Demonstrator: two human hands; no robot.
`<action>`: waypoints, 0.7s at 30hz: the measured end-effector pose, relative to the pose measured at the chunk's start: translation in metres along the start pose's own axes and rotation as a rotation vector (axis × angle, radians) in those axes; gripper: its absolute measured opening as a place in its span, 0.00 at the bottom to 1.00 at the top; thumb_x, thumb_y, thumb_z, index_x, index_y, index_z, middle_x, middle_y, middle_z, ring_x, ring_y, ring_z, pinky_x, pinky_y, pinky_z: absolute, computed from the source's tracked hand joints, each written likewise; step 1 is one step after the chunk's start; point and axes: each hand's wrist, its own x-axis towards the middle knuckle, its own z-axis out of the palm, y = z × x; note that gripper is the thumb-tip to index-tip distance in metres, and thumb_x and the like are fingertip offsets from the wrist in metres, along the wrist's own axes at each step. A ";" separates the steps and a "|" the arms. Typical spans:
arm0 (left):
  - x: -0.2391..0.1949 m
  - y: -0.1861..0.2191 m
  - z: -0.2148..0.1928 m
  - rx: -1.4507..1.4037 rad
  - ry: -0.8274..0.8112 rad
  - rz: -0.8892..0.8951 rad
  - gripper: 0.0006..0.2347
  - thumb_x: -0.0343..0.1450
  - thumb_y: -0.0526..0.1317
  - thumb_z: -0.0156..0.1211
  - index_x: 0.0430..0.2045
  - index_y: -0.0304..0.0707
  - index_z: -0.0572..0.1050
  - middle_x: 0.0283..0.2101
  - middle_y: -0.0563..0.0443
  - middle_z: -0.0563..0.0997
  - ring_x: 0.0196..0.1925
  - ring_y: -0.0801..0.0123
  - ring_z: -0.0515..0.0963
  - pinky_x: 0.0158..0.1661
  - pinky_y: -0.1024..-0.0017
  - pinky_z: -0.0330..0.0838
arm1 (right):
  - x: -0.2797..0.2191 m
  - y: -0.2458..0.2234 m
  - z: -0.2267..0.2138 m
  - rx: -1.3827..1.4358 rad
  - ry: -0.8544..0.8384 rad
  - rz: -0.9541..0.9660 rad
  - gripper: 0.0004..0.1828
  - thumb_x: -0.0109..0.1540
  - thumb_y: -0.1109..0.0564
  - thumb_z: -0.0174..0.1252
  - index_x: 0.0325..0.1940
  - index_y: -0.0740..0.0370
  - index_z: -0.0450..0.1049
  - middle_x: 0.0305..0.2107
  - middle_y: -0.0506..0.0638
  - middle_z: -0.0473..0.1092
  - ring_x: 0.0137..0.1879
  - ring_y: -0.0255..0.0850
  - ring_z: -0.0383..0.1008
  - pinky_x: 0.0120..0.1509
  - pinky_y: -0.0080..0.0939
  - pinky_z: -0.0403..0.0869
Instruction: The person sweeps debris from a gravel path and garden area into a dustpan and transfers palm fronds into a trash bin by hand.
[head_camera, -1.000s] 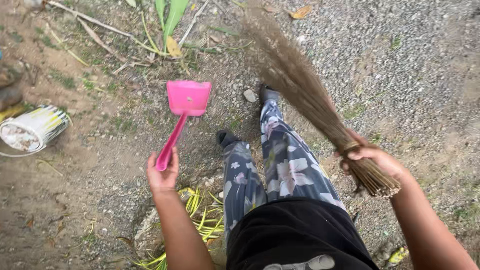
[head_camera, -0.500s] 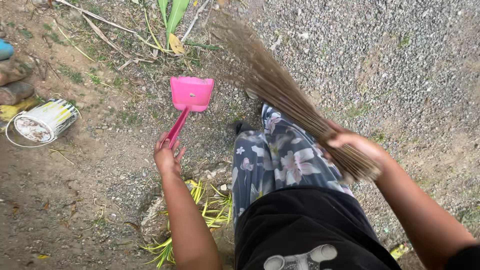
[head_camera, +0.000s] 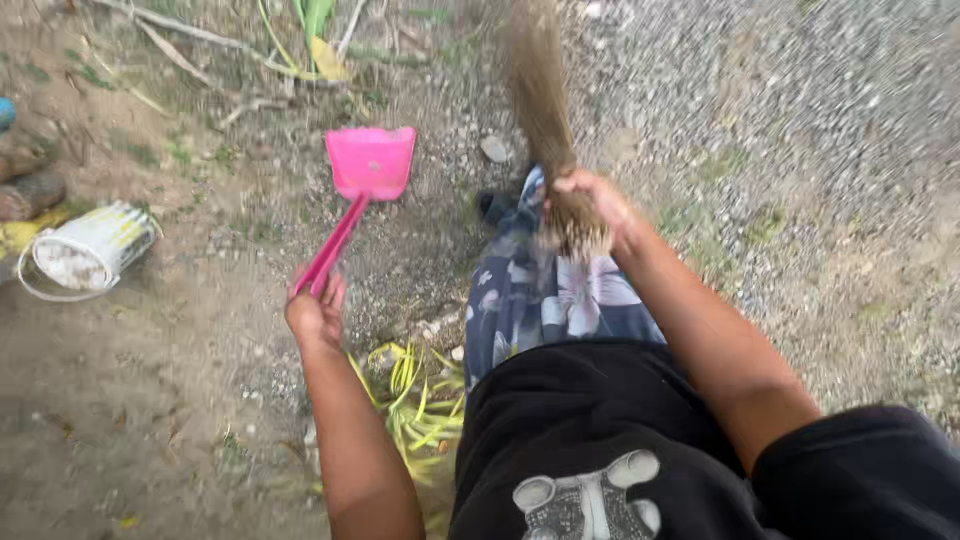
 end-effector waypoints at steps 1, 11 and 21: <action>0.005 -0.012 0.002 -0.038 0.002 -0.018 0.18 0.78 0.37 0.42 0.63 0.43 0.68 0.54 0.39 0.80 0.44 0.55 0.84 0.44 0.60 0.81 | -0.021 -0.004 0.011 -0.131 0.007 -0.052 0.31 0.52 0.55 0.61 0.58 0.54 0.60 0.40 0.52 0.72 0.39 0.46 0.78 0.38 0.68 0.80; -0.042 -0.040 0.080 -0.363 0.091 0.091 0.21 0.75 0.33 0.35 0.64 0.38 0.64 0.53 0.32 0.79 0.51 0.41 0.83 0.55 0.47 0.80 | -0.112 -0.142 -0.057 -0.347 0.100 -0.320 0.40 0.55 0.56 0.62 0.70 0.54 0.55 0.42 0.56 0.71 0.40 0.49 0.75 0.41 0.56 0.79; -0.150 -0.035 0.215 -0.733 0.281 0.035 0.10 0.82 0.43 0.52 0.50 0.38 0.73 0.33 0.44 0.83 0.31 0.67 0.83 0.37 0.72 0.83 | -0.155 -0.445 -0.316 -0.336 0.576 -0.381 0.30 0.61 0.52 0.60 0.66 0.58 0.65 0.46 0.53 0.73 0.47 0.48 0.76 0.47 0.54 0.78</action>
